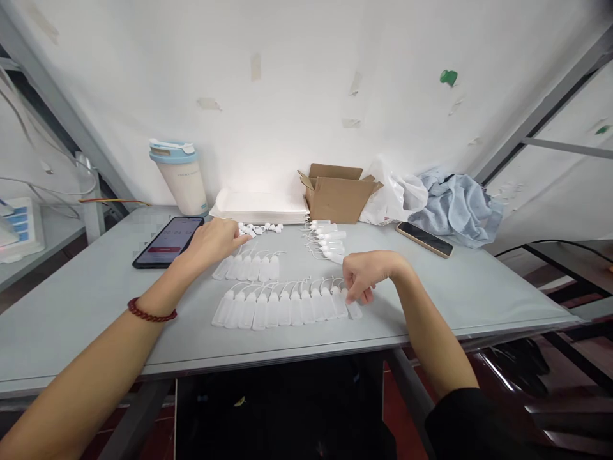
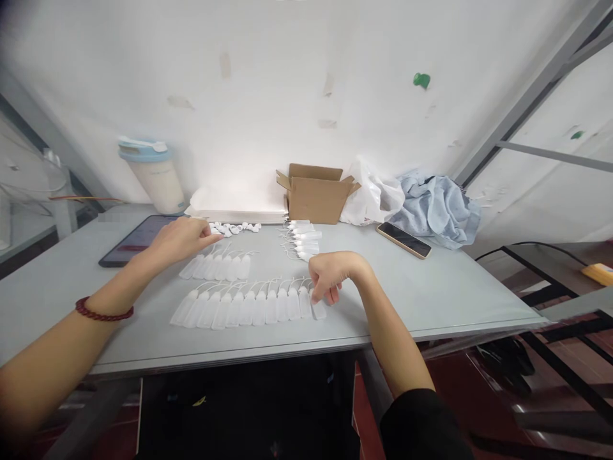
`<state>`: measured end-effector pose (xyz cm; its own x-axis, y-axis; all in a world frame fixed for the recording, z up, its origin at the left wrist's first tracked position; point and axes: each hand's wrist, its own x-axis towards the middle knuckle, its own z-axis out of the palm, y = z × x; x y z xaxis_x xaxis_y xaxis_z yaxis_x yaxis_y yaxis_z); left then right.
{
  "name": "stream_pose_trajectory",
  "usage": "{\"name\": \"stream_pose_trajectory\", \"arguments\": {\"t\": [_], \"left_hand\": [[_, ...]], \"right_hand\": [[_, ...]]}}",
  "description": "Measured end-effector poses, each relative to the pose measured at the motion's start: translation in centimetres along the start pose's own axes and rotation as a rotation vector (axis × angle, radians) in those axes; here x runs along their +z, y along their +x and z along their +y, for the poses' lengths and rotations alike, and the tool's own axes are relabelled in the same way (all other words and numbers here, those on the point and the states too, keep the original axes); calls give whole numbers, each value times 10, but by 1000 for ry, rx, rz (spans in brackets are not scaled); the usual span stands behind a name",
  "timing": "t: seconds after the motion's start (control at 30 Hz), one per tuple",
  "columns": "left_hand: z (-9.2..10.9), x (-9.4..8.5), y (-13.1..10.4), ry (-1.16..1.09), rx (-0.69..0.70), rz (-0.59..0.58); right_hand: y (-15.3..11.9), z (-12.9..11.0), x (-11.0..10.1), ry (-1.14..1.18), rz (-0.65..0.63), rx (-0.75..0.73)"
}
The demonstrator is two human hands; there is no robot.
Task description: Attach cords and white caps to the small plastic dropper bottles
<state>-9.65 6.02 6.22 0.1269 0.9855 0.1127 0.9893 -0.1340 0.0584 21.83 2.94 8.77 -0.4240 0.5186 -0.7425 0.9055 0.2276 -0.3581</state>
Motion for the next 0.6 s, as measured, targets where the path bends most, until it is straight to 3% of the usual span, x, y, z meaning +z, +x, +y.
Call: {"name": "stream_pose_trajectory", "arguments": {"t": [0.17, 0.3, 0.43, 0.6], "left_hand": [[15, -1, -7, -107, 46, 94], [22, -5, -10, -213, 73, 95], [29, -7, -13, -502, 99, 39], [45, -5, -23, -895, 177, -216]], "right_hand": [[8, -1, 0, -32, 32, 102], [3, 6, -7, -14, 76, 78], [-9, 17, -15, 94, 197, -126], [7, 17, -11, 354, 508, -397]]}}
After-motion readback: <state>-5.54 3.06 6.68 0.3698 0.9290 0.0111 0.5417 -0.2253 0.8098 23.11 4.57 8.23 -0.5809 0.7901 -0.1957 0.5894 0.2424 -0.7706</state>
